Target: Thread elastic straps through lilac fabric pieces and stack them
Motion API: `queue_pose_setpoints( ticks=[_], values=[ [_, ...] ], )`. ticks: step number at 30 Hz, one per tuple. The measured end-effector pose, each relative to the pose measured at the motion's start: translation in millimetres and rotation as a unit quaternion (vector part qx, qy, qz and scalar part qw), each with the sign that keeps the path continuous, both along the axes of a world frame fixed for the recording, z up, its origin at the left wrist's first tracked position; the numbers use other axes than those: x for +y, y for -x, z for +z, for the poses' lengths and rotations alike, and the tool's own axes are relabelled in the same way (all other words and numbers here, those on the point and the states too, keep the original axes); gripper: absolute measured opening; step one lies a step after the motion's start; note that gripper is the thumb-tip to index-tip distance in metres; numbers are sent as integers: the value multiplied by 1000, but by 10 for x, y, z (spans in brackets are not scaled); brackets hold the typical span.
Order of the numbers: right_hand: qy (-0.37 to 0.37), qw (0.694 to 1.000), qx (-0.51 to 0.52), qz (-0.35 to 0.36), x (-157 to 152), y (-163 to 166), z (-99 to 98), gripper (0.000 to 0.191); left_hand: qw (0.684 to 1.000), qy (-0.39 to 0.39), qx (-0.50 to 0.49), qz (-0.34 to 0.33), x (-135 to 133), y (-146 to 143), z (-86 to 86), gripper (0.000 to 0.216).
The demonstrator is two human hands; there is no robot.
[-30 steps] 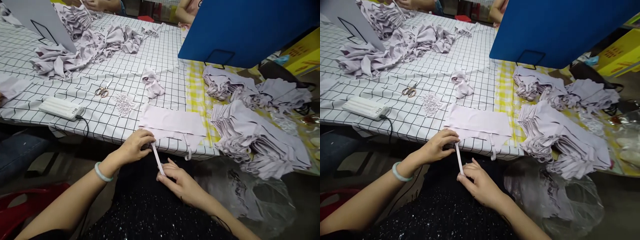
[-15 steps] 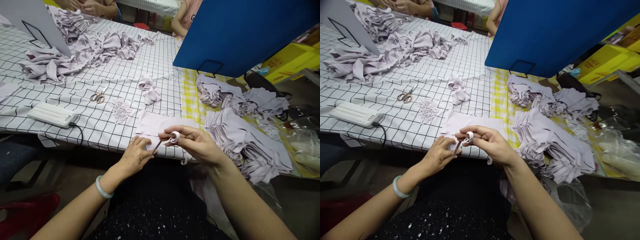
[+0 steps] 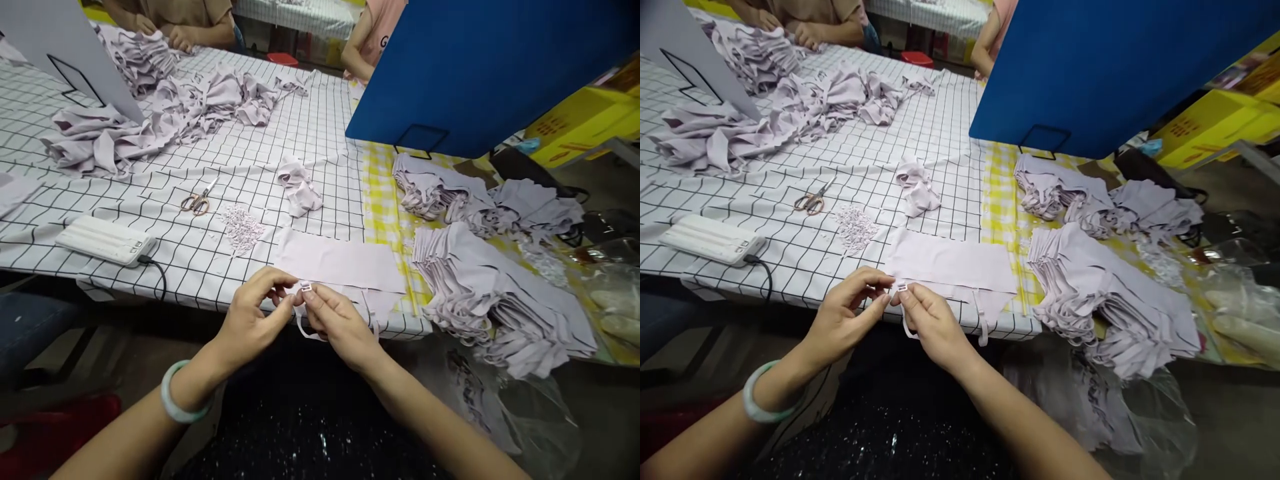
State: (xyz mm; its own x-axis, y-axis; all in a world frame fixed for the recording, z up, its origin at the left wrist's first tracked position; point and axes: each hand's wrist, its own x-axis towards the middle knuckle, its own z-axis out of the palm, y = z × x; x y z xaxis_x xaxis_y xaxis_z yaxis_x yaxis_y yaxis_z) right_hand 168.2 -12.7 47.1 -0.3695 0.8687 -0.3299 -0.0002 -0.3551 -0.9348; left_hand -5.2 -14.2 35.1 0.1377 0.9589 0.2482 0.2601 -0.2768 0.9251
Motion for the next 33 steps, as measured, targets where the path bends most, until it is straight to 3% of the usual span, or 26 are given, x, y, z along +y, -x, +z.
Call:
queue_pose_setpoints(
  ticks=[3,8,13,18,20,26,28,33],
  values=[
    [-35,998,-60,9,-145,36,-82,37,998,55,-1,-29,-51,-32,27,6],
    [-71,988,-135,17,-283,22,-165,40,998,7,61,0,-167,-28,-65,9],
    [-92,983,-158,30,-377,-7,-176,38,979,182,-5,-87,-181,-5,-49,12],
    [-86,984,-142,58,-428,-89,-137,33,968,222,-55,-103,-187,-21,-38,13],
    [-73,986,-139,62,-444,-138,-137,31,976,190,-35,-103,-191,-39,-33,13],
    [-68,991,-114,-8,-364,-233,-183,35,979,-31,117,-163,0,-167,-13,14],
    [-44,992,-106,-54,-268,-267,-207,36,978,-68,126,-150,158,-223,-95,12],
    [119,981,-46,-144,-25,-361,-283,35,953,-171,208,-142,531,-299,-490,21]
  ],
)
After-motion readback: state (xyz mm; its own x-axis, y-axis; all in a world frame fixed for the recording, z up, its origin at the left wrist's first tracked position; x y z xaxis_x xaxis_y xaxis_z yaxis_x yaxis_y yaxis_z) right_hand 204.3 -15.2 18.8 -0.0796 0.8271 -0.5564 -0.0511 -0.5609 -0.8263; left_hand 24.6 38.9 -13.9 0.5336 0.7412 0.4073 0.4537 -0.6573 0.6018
